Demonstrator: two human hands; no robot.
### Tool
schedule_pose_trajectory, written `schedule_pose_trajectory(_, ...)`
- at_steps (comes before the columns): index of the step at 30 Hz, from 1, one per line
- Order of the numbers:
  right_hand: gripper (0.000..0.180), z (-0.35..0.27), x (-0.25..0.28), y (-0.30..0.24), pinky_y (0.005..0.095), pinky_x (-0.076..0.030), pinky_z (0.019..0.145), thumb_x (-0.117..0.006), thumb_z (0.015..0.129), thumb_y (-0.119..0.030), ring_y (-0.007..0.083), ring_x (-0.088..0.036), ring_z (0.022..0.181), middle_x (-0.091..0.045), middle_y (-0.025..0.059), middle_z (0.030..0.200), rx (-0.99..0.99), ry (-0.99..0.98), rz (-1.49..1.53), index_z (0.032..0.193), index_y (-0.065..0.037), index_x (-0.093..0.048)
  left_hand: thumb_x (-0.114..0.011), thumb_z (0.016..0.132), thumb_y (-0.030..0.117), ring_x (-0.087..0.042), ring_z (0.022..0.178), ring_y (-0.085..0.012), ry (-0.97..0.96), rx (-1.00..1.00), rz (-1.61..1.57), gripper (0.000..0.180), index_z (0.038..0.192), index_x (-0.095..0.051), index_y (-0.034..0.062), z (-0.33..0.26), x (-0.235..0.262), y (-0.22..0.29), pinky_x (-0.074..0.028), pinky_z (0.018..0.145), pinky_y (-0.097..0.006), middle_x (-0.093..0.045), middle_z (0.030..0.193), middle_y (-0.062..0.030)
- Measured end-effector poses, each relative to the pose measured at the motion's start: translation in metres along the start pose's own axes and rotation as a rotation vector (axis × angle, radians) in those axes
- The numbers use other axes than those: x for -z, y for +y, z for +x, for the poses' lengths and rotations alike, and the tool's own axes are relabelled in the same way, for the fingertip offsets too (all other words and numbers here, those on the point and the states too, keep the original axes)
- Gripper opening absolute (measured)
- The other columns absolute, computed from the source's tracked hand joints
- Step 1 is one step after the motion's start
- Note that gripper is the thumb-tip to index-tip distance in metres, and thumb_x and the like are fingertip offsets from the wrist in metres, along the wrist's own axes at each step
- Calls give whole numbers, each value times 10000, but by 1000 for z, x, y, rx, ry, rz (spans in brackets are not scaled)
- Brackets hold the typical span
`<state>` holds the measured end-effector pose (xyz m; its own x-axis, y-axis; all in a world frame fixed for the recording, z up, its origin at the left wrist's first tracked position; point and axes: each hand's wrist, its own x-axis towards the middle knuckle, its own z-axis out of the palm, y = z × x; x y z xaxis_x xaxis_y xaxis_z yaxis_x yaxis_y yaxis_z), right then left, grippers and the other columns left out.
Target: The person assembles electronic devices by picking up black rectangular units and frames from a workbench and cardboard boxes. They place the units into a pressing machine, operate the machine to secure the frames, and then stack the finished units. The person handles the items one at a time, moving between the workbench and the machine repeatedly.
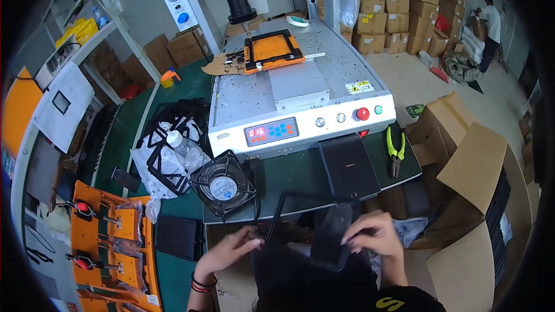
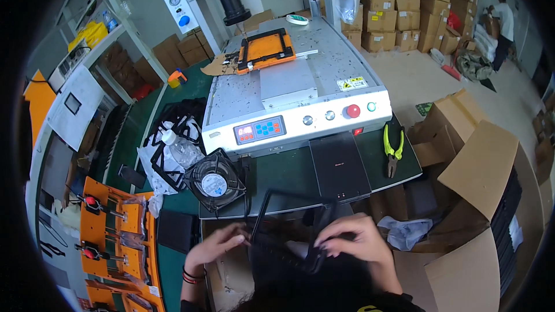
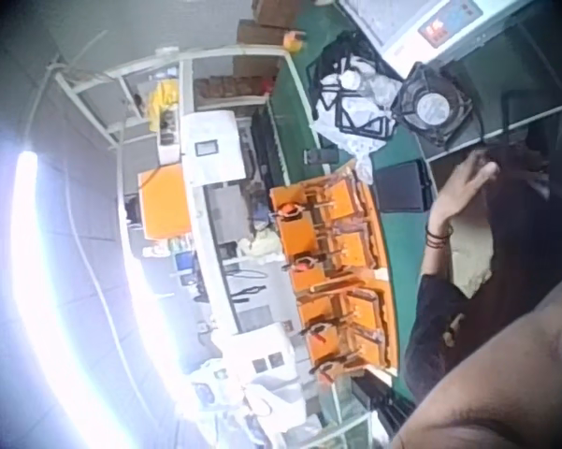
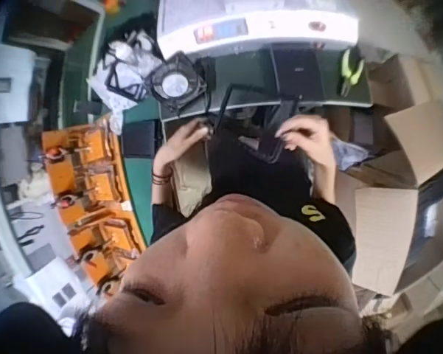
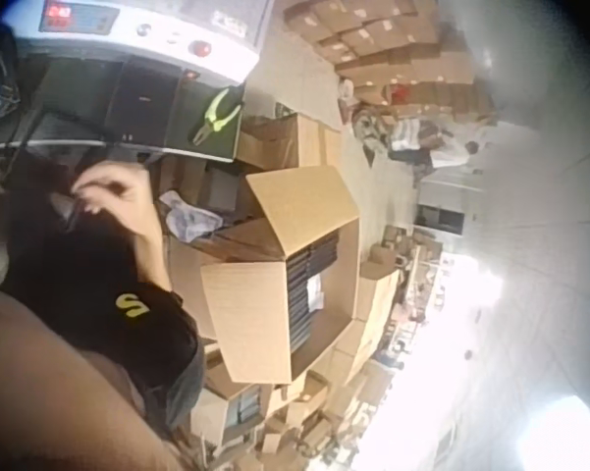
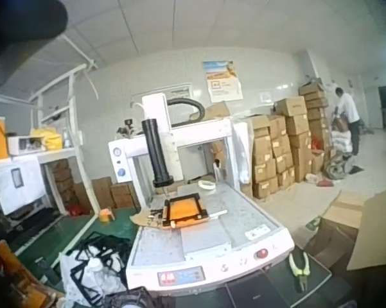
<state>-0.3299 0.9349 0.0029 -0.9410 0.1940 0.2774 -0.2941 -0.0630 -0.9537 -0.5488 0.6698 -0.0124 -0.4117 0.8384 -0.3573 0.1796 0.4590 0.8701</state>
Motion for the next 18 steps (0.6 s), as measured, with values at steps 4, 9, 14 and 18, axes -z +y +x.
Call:
schedule_pose_trajectory(4, 120, -23, 23, 19, 205, -505, 470, -681, 778, -25, 149, -622, 535, -650, 183, 758, 164, 277, 240, 814, 84, -645, -641, 849, 206, -642, 789, -318, 369, -475, 426, 286, 1003, -590, -30, 61, 13, 99, -495, 679, -363, -644, 856, -191)
schedule_pose_trajectory(9, 119, -34, 21, 12, 218, -520, 480, -667, 793, -15, 154, -627, 532, -653, 191, 772, 232, 241, 210, 828, 92, -629, -634, 801, 107, -589, 826, -318, 855, -837, 870, 137, 870, -621, -11, 192, 73, 159, -459, 722, -388, -608, 870, -139)
schedule_pose_trajectory(14, 79, -57, 33, 5, 210, -515, 485, -646, 792, 15, 139, -630, 553, -657, 187, 782, 193, 323, 186, 826, 85, -632, -678, 771, 145, -561, 933, -314, 928, -900, 1097, 241, 925, -631, -34, 256, 104, 179, -455, 811, -392, -596, 941, -134)
schedule_pose_trajectory(18, 94, -78, 49, 12, 195, -493, 474, -652, 792, -7, 127, -615, 535, -657, 179, 781, 123, 438, 226, 825, 79, -635, -676, 779, 196, -526, 988, -286, 918, -862, 1131, 298, 985, -644, -17, 277, 108, 185, -425, 858, -389, -595, 955, -110)
